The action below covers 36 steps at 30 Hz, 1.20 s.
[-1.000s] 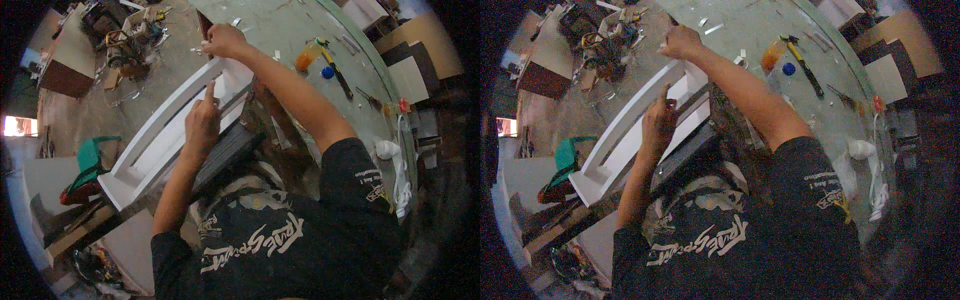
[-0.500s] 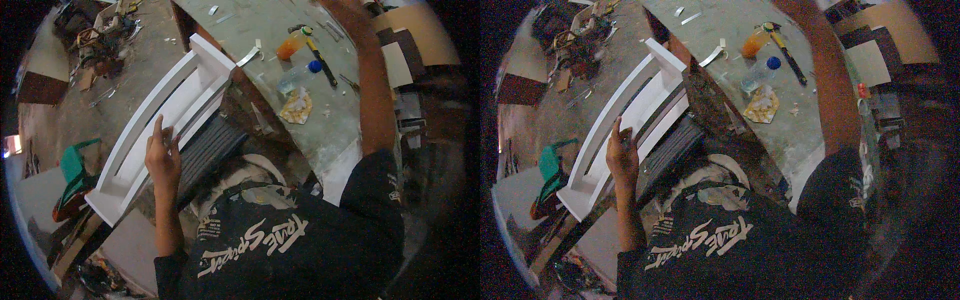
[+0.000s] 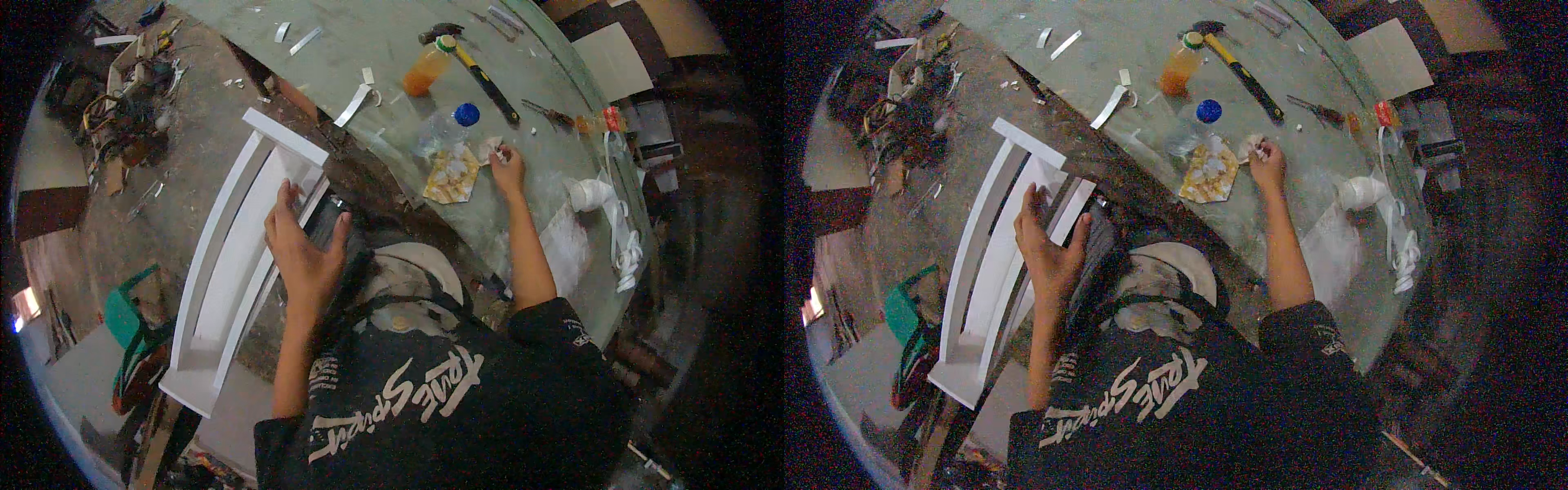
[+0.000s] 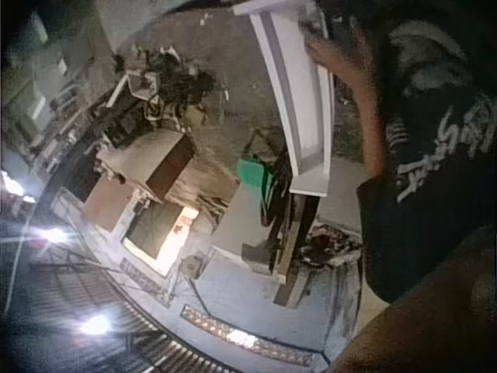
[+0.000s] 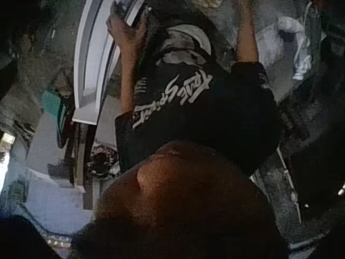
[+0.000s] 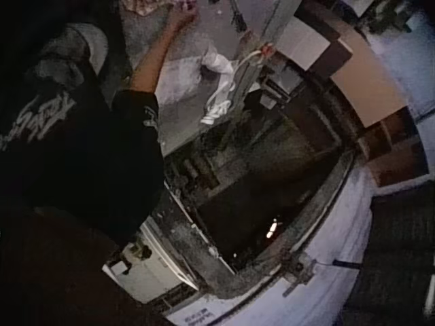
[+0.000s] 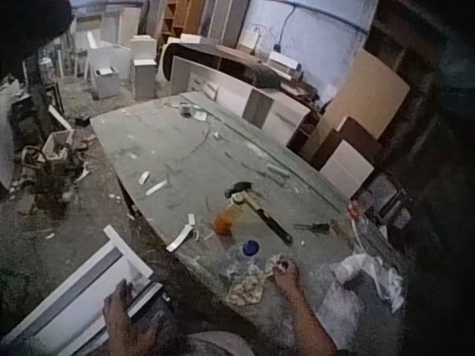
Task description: The person wipes the surfaces of a white wooden shelf unit with a cloth and then uses a small metal tool to scrape or apply material to the corners and joints.
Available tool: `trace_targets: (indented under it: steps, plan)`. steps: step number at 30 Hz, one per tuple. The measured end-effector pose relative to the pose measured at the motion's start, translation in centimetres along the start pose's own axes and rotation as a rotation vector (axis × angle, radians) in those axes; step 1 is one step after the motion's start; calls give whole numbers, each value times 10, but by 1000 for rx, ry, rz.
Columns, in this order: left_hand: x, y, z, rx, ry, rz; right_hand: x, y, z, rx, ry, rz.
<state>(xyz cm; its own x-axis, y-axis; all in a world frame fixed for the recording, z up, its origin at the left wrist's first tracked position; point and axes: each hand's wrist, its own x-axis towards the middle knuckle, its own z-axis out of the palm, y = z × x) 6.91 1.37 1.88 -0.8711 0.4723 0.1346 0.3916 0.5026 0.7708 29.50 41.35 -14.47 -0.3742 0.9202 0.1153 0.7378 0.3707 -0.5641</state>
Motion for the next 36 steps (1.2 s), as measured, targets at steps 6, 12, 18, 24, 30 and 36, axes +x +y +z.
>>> trace_targets:
  steps: [6,12,18,24,30,36]
  plan:
    - [15,-3,12,-105,-19,7,-18,-45,-11,-384,156,-210]
    - [23,-2,18,-59,14,69,-63,-86,-11,-152,110,-349]
    - [30,-4,20,-124,-5,4,-137,-130,13,61,-67,-667]
    - [29,-7,8,-158,-56,-73,-113,-279,-4,406,-111,-606]
    - [23,-5,2,-70,6,-22,25,-386,124,134,-160,-526]
    - [-12,-30,-21,13,104,-184,109,-379,249,-393,-489,-966]
